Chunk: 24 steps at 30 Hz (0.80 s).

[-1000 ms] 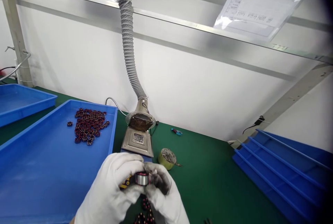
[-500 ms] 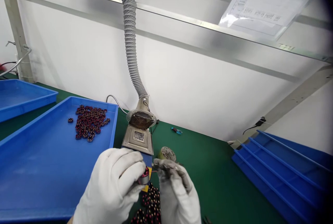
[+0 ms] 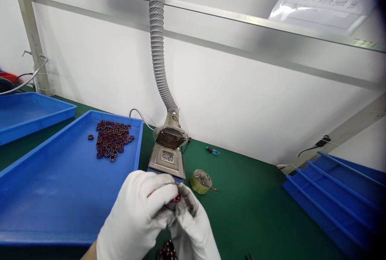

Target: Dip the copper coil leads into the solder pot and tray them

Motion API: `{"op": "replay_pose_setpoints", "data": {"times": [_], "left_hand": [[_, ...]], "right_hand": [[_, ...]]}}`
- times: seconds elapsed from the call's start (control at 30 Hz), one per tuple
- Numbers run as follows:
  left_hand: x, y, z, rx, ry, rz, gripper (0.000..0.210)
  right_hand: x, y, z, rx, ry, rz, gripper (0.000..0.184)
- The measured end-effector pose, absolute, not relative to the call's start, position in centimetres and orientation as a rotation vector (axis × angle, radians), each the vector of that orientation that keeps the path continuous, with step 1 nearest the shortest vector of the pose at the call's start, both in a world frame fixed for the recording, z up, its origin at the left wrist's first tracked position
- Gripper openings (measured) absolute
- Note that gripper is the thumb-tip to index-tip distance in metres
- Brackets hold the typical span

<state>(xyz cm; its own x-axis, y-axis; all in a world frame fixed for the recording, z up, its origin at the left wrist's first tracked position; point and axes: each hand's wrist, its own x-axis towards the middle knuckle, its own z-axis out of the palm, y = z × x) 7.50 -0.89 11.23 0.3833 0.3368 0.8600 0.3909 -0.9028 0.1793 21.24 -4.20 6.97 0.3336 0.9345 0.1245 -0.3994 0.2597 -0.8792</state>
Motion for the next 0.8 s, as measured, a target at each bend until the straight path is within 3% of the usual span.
{"op": "replay_pose_setpoints", "data": {"times": [0.13,0.27,0.4,0.5,0.6,0.7,0.8], "left_hand": [[7.3,0.0,11.3,-2.858,-0.531,-1.832,0.024],[7.4,0.7,10.7,-3.051,-0.661,-2.293,0.014],[6.7,0.6,10.7,-2.839,-0.97,-2.819,0.013],[6.4,0.3,11.2,-2.925,-1.27,-2.622,0.024],[7.0,0.0,11.3,-3.259,-1.181,-2.364,0.029],[7.7,-0.2,10.8,-3.035,-1.168,-2.773,0.014],[7.3,0.0,10.6,-2.619,-1.333,-3.106,0.011]], "right_hand": [[22.1,-2.5,5.2,-0.772,-0.715,1.22,0.028],[21.5,-1.9,4.6,-0.666,-0.672,1.451,0.013],[21.3,-3.2,5.2,-0.646,-0.673,1.457,0.026],[21.3,-3.8,5.9,-0.641,-0.665,1.429,0.033],[20.9,-3.8,6.3,-0.669,-0.674,1.37,0.032],[20.5,-4.1,6.6,-0.68,-0.676,1.398,0.031],[20.3,-4.8,7.2,-0.668,-0.658,1.451,0.031]]}}
